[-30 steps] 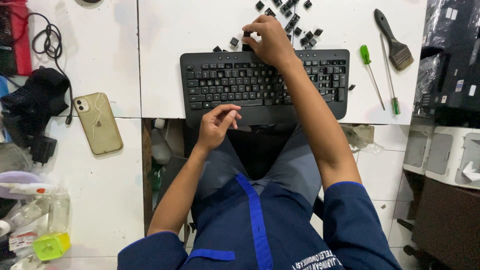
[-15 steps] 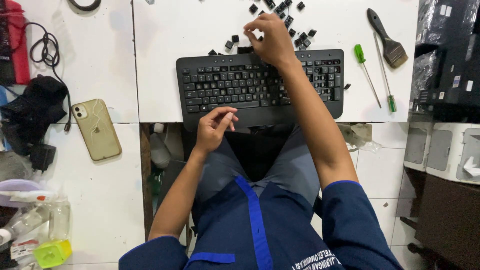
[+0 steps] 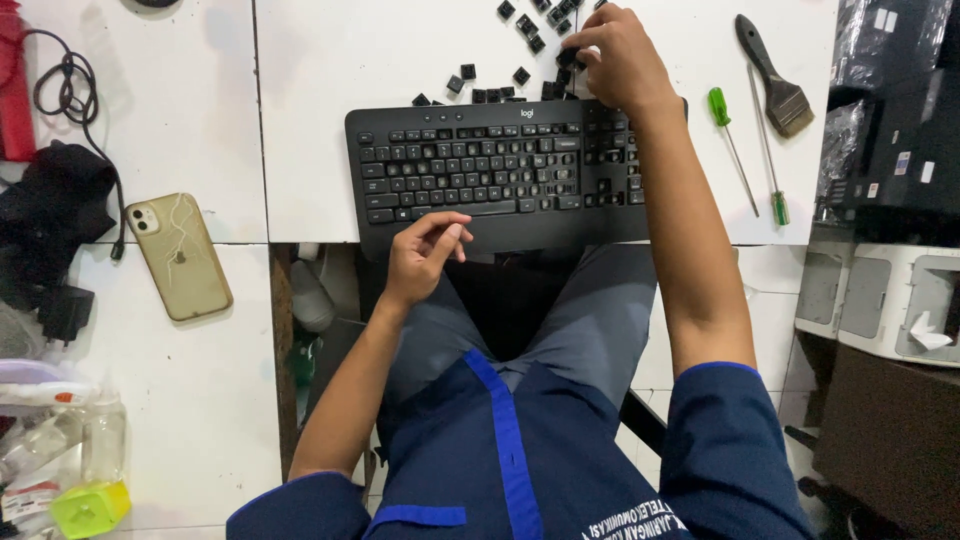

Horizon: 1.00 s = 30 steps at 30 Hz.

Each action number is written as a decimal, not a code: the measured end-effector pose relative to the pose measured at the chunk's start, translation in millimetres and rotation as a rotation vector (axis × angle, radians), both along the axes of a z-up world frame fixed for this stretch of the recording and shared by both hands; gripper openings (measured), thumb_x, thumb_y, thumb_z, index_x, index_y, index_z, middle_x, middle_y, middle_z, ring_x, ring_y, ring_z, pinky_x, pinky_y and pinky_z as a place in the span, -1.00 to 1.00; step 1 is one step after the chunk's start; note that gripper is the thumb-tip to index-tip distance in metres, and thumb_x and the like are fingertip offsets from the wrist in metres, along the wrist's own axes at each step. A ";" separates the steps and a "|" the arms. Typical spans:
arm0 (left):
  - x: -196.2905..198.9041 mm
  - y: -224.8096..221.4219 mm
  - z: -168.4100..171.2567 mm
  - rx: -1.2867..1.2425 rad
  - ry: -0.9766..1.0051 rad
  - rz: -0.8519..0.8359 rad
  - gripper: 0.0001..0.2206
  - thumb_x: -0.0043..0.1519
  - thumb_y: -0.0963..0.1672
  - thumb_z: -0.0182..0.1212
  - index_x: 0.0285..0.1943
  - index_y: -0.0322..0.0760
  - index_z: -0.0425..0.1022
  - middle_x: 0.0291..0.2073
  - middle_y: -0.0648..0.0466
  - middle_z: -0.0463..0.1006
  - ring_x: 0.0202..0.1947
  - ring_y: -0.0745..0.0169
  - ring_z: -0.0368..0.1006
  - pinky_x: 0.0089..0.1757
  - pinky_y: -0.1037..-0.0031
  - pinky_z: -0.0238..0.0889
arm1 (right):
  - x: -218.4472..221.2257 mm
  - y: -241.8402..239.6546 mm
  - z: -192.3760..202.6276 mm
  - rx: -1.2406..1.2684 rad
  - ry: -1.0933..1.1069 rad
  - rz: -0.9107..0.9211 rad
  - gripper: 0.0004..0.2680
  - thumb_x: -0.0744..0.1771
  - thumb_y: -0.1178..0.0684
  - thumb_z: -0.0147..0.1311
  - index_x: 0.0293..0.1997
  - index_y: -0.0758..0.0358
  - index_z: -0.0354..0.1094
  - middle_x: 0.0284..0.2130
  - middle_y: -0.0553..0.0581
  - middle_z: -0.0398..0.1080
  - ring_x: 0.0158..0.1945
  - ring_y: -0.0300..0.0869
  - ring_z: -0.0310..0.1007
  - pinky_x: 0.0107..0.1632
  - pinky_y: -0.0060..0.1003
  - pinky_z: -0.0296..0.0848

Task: Attaching individual keycaps to a computer keyboard frame.

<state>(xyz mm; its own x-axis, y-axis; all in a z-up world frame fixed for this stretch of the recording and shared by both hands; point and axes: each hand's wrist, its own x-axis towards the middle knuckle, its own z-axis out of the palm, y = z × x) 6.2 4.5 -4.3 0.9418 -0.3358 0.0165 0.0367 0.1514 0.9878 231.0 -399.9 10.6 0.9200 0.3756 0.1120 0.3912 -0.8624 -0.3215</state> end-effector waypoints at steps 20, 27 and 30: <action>-1.5 -1.2 5.7 -0.005 -0.019 0.012 -0.81 0.63 -0.14 0.23 0.28 -0.31 0.70 -0.10 -0.05 0.77 -0.31 0.29 0.67 -0.16 0.52 0.62 | -88.0 33.7 59.1 0.262 -0.228 0.139 -0.78 0.46 0.43 0.54 0.19 0.41 0.61 0.21 0.41 0.67 0.17 0.16 0.68 0.10 -0.06 0.73; -11.5 -16.1 3.0 -0.087 -0.112 0.124 -0.70 0.58 -0.23 0.32 0.48 -0.38 0.62 -0.02 -0.15 0.78 -0.25 0.20 0.74 -0.14 0.44 0.67 | -192.3 92.1 86.6 0.522 -0.305 0.135 -0.69 0.38 0.34 0.66 0.22 0.30 0.65 0.08 0.24 0.75 0.11 0.07 0.71 0.16 -0.06 0.73; -15.0 -25.3 8.4 -0.160 -0.152 0.173 -0.64 0.54 -0.25 0.39 0.53 -0.43 0.63 0.00 -0.24 0.83 -0.27 0.16 0.78 -0.19 0.37 0.67 | -219.6 115.2 97.1 0.646 -0.271 0.080 -0.63 0.34 0.31 0.68 0.26 0.26 0.67 0.01 0.17 0.78 0.05 0.03 0.71 0.02 -0.13 0.78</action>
